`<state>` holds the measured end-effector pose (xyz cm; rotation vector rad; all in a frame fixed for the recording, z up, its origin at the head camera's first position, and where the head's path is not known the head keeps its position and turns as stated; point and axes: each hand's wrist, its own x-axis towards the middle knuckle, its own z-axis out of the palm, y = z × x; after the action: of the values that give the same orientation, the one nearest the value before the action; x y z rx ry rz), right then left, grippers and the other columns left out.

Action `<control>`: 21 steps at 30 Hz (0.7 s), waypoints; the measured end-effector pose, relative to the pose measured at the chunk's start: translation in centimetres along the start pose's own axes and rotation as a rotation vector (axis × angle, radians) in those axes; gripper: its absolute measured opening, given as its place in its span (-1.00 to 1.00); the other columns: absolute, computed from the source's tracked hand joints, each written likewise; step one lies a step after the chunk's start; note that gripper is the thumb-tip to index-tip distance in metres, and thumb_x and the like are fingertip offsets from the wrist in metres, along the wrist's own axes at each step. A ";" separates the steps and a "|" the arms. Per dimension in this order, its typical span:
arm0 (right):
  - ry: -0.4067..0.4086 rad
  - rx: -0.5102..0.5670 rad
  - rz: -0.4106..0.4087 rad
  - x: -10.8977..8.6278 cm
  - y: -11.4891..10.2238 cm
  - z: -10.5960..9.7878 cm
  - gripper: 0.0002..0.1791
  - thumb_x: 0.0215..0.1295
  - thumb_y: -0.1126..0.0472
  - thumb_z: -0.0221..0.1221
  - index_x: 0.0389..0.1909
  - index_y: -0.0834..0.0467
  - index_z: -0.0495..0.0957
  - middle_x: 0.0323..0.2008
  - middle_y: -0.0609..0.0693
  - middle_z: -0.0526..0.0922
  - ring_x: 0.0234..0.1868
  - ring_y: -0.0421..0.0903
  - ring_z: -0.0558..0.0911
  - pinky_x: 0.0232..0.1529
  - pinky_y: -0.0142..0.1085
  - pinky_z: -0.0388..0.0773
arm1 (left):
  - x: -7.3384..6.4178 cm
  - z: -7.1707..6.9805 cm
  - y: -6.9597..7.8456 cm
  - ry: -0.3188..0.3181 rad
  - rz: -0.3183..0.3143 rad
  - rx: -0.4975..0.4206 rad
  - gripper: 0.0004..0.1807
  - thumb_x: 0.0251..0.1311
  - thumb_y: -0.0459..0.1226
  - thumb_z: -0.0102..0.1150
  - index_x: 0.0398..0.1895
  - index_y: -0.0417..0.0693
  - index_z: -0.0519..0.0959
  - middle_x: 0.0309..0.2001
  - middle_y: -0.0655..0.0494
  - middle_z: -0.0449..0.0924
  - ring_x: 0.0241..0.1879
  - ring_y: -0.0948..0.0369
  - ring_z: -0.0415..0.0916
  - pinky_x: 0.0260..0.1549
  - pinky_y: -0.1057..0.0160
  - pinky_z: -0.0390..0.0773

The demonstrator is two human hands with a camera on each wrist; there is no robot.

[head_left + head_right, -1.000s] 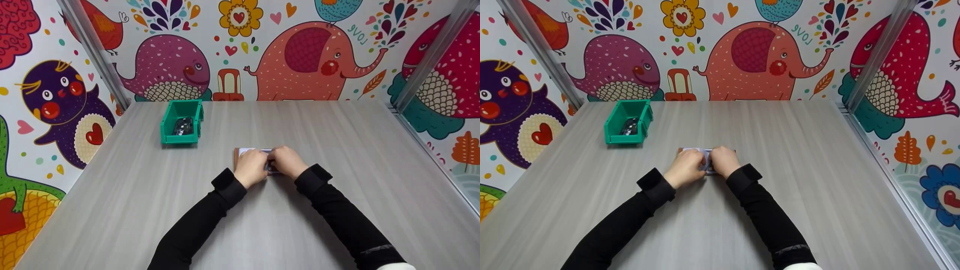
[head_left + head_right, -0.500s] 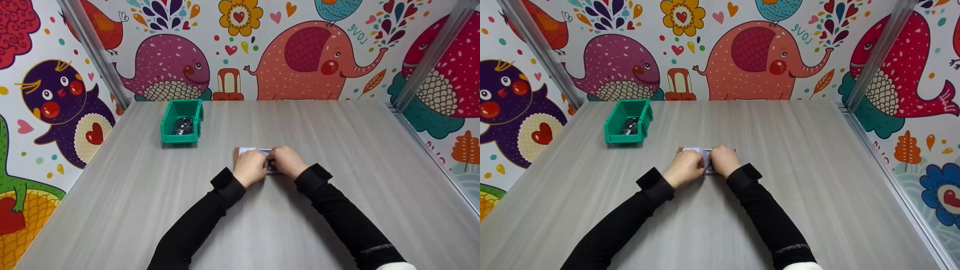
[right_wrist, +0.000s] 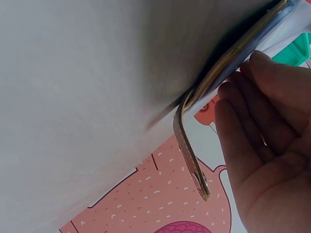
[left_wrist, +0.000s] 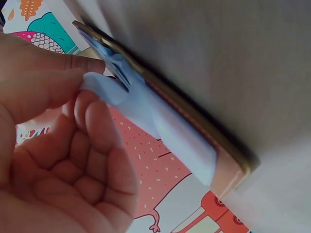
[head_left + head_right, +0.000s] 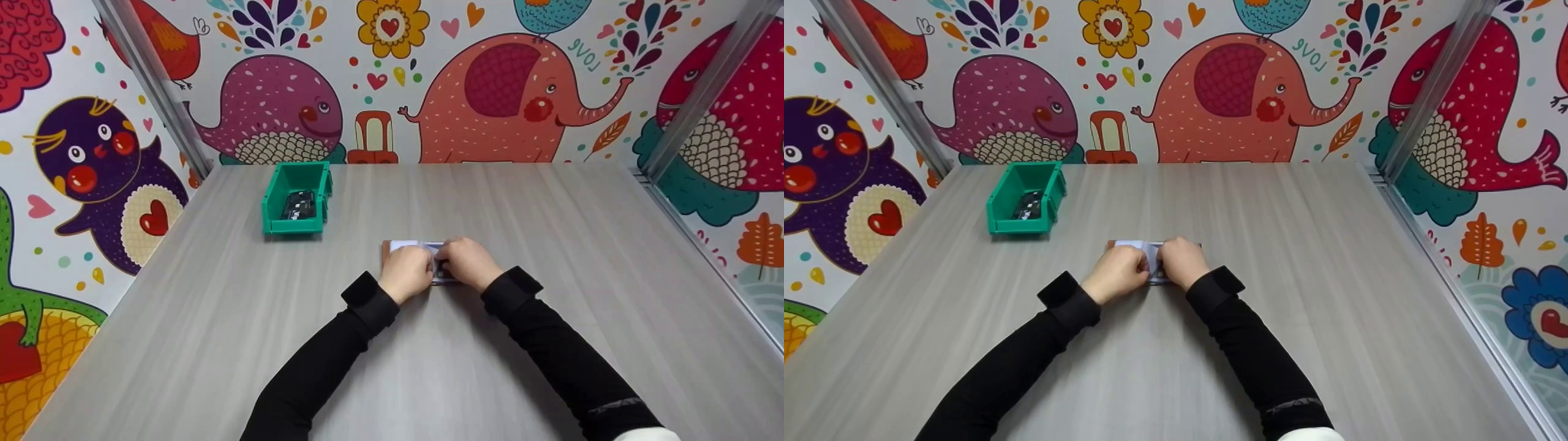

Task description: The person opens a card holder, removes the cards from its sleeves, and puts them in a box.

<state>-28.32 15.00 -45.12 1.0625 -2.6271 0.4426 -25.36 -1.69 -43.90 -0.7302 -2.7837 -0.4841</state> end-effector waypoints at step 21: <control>-0.007 0.019 -0.008 0.0 0.3 -0.1 -0.81 -0.06 0.57 0.33 -0.53 0.24 0.63 -0.44 0.10 0.66 -0.35 0.08 0.63 -0.27 -0.08 0.56 | 0.0 -0.2 0.0 -0.021 -0.017 -0.015 -0.65 0.02 -0.39 0.22 -0.78 0.00 0.32 -0.65 0.19 0.35 -0.54 0.12 0.48 -0.44 0.09 0.51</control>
<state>-28.54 15.25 -45.11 1.0820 -2.6291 0.4631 -25.30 -1.75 -43.73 -0.7193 -2.8112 -0.5041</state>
